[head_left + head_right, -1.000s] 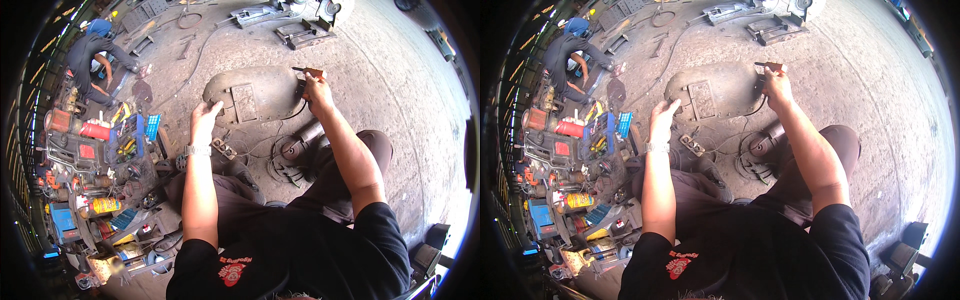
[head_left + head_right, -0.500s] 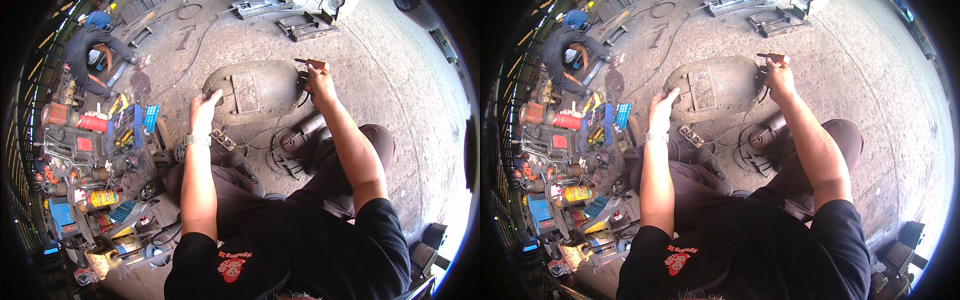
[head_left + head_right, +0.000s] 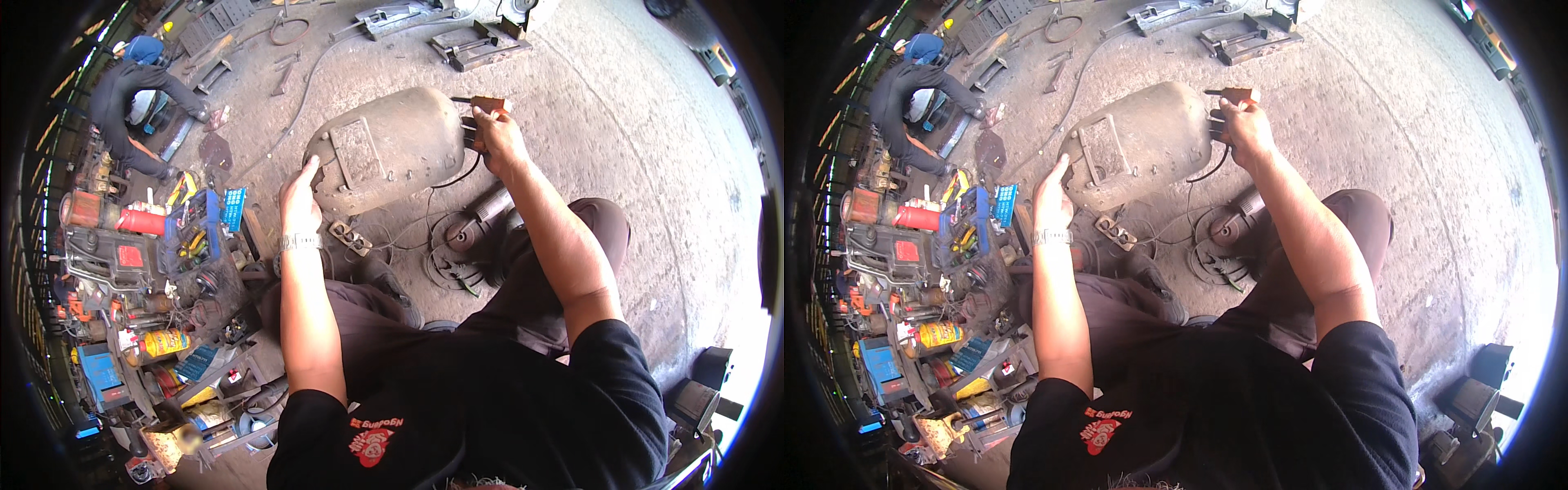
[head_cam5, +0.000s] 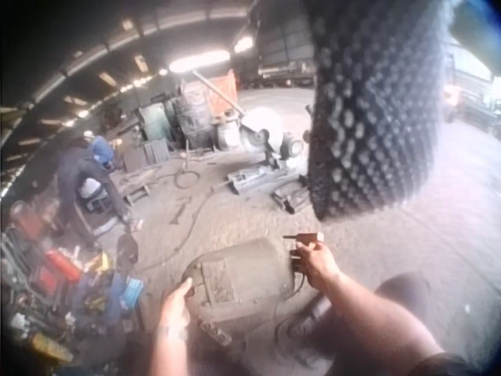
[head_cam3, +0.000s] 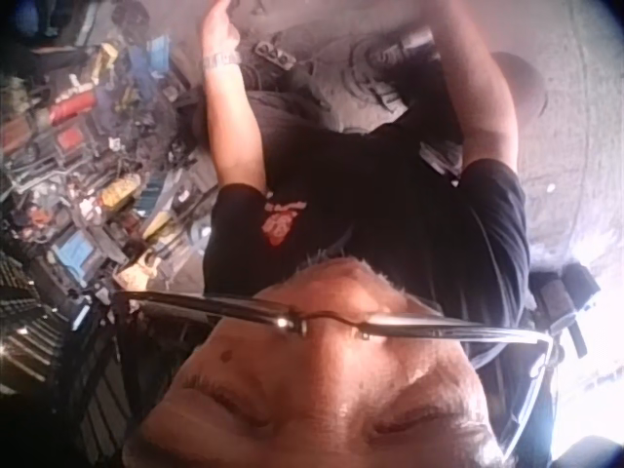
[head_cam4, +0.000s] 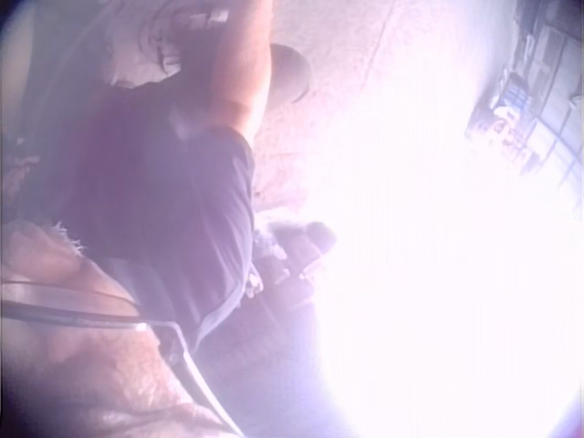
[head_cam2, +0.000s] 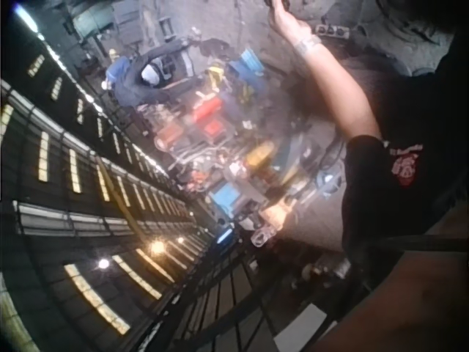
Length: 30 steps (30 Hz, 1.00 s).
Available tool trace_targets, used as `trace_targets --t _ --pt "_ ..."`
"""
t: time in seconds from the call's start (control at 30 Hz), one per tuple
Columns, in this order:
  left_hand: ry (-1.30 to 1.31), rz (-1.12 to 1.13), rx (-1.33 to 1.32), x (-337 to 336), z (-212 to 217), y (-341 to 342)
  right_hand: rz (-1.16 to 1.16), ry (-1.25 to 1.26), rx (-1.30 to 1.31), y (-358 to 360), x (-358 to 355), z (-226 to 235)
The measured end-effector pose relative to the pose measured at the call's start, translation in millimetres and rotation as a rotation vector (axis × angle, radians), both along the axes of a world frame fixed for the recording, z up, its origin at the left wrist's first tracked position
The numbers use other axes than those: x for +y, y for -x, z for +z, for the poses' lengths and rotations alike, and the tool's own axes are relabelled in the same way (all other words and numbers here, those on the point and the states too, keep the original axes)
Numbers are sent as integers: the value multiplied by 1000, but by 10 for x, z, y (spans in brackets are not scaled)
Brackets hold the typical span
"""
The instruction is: The person scrapes a curved metal part with a chisel-like tool, repeatedly striking and scraping the surface. The person rotates the part to access different areas and continues scraping until the end of the clip.
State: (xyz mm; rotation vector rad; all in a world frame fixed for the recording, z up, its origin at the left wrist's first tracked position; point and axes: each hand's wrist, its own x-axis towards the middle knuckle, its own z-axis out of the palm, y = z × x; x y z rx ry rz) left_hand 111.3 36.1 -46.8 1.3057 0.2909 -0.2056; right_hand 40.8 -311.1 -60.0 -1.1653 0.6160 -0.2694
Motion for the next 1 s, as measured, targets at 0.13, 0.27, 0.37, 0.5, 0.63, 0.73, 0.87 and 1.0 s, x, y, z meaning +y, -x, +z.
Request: trace_targets --t 0.13,0.27,0.37,0.5,0.63,0.73,0.87,1.0 --pt "74 89 37 163 -126 -150 38 -89 -34 48 126 33" --pt "41 91 -13 36 -96 -86 92 -236 -246 79 181 -5" --pt "4 186 23 137 -160 -121 154 -277 -261 83 320 137" --pt "17 173 -122 84 -140 -104 110 -286 -259 56 336 57" --pt "0 178 -271 58 -86 -78 130 -236 -220 34 305 25" --pt "-4 194 -251 1 -33 -23 127 -225 -245 70 312 57" --pt "18 190 -136 81 -146 -104 110 -293 -283 98 343 126" --pt "236 55 -87 118 -307 -180 94 -402 -367 110 391 173"
